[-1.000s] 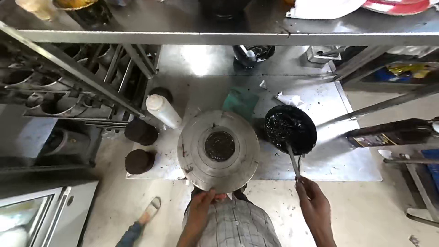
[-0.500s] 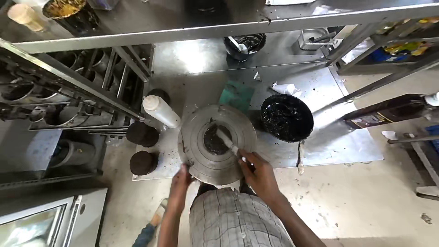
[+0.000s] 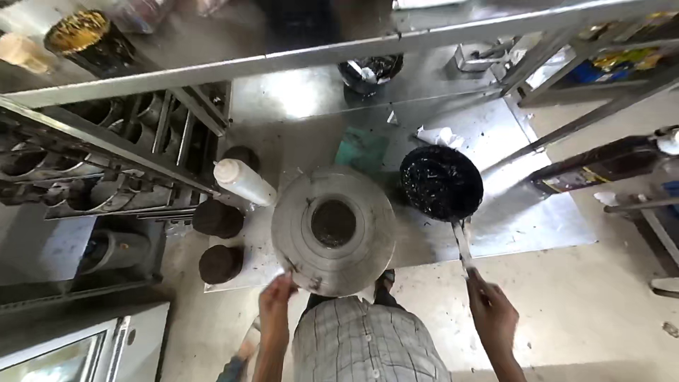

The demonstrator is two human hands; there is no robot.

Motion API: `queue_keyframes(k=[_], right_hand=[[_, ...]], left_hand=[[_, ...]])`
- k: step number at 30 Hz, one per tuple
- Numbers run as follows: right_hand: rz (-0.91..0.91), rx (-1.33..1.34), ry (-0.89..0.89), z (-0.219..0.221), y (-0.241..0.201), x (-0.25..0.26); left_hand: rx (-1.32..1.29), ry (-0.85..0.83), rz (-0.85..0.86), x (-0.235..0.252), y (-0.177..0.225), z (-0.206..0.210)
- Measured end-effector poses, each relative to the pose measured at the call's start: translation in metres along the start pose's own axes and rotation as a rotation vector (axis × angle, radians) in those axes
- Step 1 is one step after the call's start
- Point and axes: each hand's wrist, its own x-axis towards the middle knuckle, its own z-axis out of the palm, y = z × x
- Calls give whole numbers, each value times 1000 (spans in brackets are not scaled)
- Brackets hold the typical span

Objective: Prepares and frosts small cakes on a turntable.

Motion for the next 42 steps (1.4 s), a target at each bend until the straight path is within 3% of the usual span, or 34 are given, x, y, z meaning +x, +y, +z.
queue_keyframes(k=[3,8,11,16,20,21,23,26,29,32,34,38,40,42], right_hand=[[123,90,-40,-27,-29,-20],[-90,292,-293,10,-167,32],[-176,282,-356,36,-221,51],[-154,269,-482,57,-240,29],[3,723,-821,54,-247,31],[83,817,-798,49,-244,40],[227,810,-587,36,-226,65],[138,414,-262,29,-130,87],[64,113,-48,18,-7,42],[190,-13,39,-23,28,7],[141,50,19,-39,1,-1],[-285,319,-213,-4,-136,22],[-463,255,-334,21,-195,26],[-602,147,-411,45,-226,30]], left_hand=[[36,-244,-78,-24,-4,2],[79,-11,36,18,19,-11],[106,-53,119,25,17,-17],[70,-205,117,-6,-9,-6],[16,-194,33,-32,-23,17],[6,-193,18,-35,-25,22],[1,-205,6,-38,-26,31],[-14,-231,-12,-50,-32,41],[-45,-241,1,-52,-33,45],[-75,-214,48,-46,-32,50],[-84,-188,42,-49,-33,45],[-56,-153,19,-37,-25,30],[-43,-182,6,-28,-22,21],[-32,-201,1,-20,-16,13]])
